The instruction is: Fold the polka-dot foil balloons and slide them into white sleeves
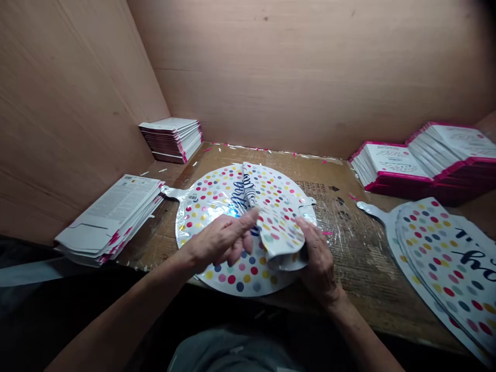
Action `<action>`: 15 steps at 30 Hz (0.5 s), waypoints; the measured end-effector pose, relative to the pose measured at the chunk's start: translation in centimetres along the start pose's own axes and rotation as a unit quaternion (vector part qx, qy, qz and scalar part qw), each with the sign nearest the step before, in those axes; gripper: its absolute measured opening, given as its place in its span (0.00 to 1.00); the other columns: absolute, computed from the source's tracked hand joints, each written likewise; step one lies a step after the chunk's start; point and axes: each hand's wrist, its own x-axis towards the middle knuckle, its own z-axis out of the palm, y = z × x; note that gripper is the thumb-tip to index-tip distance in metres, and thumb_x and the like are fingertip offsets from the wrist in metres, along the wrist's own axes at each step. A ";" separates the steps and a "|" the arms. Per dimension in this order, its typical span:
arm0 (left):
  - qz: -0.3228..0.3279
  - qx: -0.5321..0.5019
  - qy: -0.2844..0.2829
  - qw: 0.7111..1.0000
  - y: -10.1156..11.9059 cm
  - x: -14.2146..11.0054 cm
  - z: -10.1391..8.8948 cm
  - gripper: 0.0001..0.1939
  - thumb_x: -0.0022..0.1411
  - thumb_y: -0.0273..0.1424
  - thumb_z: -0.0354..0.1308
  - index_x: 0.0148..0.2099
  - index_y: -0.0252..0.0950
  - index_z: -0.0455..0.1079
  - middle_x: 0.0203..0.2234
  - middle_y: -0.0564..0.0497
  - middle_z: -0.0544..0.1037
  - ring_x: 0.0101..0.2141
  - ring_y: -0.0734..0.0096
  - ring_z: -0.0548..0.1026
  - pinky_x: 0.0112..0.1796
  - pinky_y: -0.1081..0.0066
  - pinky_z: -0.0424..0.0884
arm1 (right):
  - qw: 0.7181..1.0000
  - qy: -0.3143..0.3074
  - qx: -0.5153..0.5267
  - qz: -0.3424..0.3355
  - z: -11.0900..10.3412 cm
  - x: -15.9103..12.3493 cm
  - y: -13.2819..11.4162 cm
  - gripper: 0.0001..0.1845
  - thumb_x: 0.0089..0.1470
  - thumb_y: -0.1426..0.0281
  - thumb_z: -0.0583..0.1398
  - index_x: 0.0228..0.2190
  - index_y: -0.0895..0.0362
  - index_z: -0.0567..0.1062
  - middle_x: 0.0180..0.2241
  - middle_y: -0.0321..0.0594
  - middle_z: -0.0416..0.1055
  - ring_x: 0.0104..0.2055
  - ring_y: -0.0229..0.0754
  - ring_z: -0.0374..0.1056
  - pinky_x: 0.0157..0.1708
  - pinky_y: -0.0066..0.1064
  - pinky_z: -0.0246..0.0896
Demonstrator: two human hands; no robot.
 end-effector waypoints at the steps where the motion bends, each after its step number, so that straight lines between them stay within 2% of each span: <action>1: 0.048 0.083 0.066 0.993 -0.5 0.9 -0.3 0.31 0.61 0.58 0.44 0.28 0.36 0.70 0.17 0.51 0.72 0.18 0.73 0.67 0.21 0.73 0.63 | 1.000 -0.019 -0.002 -0.005 0.2 -0.4 0.9 0.36 0.61 0.75 0.55 0.67 0.58 0.51 0.60 0.54 0.64 0.64 0.53 0.59 0.60 0.53 0.60; 2: 0.115 0.152 0.130 0.973 -1.3 2.0 -0.6 0.33 0.62 0.59 0.43 0.34 0.35 0.73 0.25 0.47 0.78 0.27 0.67 0.74 0.29 0.69 0.70 | 0.999 -0.046 0.003 -0.018 0.3 -0.6 1.7 0.34 0.61 0.77 0.53 0.67 0.57 0.54 0.60 0.53 0.66 0.64 0.52 0.60 0.60 0.51 0.60; 3: 0.189 0.204 0.171 0.945 -2.2 3.3 -0.9 0.34 0.62 0.59 0.43 0.41 0.35 0.74 0.36 0.44 0.81 0.37 0.61 0.77 0.39 0.64 0.73 | 0.996 -0.078 0.012 -0.034 0.1 -0.6 2.4 0.32 0.61 0.77 0.53 0.65 0.57 0.57 0.59 0.53 0.67 0.63 0.51 0.60 0.60 0.50 0.61; 4: 0.259 0.240 0.182 0.918 -3.3 4.6 -1.2 0.35 0.63 0.59 0.43 0.48 0.34 0.73 0.46 0.41 0.79 0.47 0.56 0.75 0.49 0.59 0.70 | 0.992 -0.111 0.026 -0.051 -0.3 -0.2 3.0 0.30 0.61 0.76 0.54 0.64 0.57 0.61 0.59 0.53 0.67 0.63 0.52 0.61 0.59 0.49 0.62; 5: 0.312 0.262 0.146 0.901 -4.5 6.0 -1.5 0.38 0.63 0.59 0.41 0.54 0.33 0.71 0.53 0.40 0.75 0.54 0.54 0.71 0.55 0.56 0.65 | 0.987 -0.144 0.045 -0.060 -0.7 0.4 3.6 0.27 0.60 0.74 0.55 0.61 0.57 0.65 0.58 0.52 0.69 0.62 0.52 0.63 0.57 0.47 0.63; 6: 0.337 0.275 0.096 0.895 -5.7 7.2 -1.8 0.40 0.64 0.59 0.37 0.56 0.32 0.70 0.56 0.39 0.73 0.57 0.53 0.68 0.57 0.55 0.62 | 0.980 -0.179 0.065 -0.058 -1.1 1.5 4.0 0.25 0.60 0.73 0.56 0.58 0.56 0.69 0.56 0.50 0.71 0.59 0.51 0.66 0.55 0.44 0.66; 8: 0.330 0.276 0.021 0.902 -7.8 9.0 -2.4 0.43 0.65 0.59 0.29 0.56 0.33 0.71 0.55 0.40 0.75 0.57 0.54 0.69 0.58 0.56 0.62 | 0.956 -0.277 0.096 -0.009 -1.2 5.1 5.0 0.20 0.56 0.73 0.56 0.50 0.54 0.76 0.48 0.45 0.77 0.49 0.47 0.74 0.46 0.36 0.71; 10: 0.304 0.255 0.005 0.918 -9.2 9.9 -2.8 0.42 0.66 0.57 0.26 0.55 0.37 0.72 0.52 0.44 0.77 0.54 0.56 0.71 0.56 0.59 0.63 | 0.909 -0.397 0.100 0.085 -0.2 10.1 6.4 0.17 0.53 0.75 0.55 0.40 0.54 0.80 0.35 0.38 0.80 0.35 0.42 0.76 0.34 0.29 0.70; 11: 0.289 0.244 0.013 0.926 -9.5 10.2 -2.9 0.40 0.67 0.57 0.28 0.52 0.38 0.74 0.50 0.45 0.78 0.52 0.58 0.73 0.54 0.61 0.65 | 0.882 -0.446 0.095 0.121 0.8 12.8 7.2 0.14 0.52 0.75 0.55 0.34 0.55 0.81 0.29 0.37 0.79 0.30 0.40 0.75 0.30 0.27 0.67; 13: 0.236 0.230 0.057 0.942 -9.4 10.7 -2.6 0.31 0.66 0.55 0.41 0.46 0.39 0.75 0.43 0.48 0.80 0.44 0.61 0.76 0.45 0.66 0.69 | 0.862 -0.459 0.083 0.196 2.9 17.5 9.1 0.11 0.53 0.69 0.57 0.29 0.58 0.80 0.24 0.37 0.77 0.26 0.40 0.71 0.25 0.27 0.62; 15: 0.142 0.237 0.129 0.952 -8.6 11.5 -1.9 0.21 0.63 0.49 0.51 0.38 0.38 0.75 0.34 0.51 0.81 0.35 0.66 0.76 0.35 0.71 0.68 | 0.869 -0.413 0.066 0.266 4.6 19.6 11.0 0.16 0.54 0.60 0.59 0.32 0.59 0.80 0.27 0.40 0.78 0.28 0.41 0.71 0.27 0.29 0.62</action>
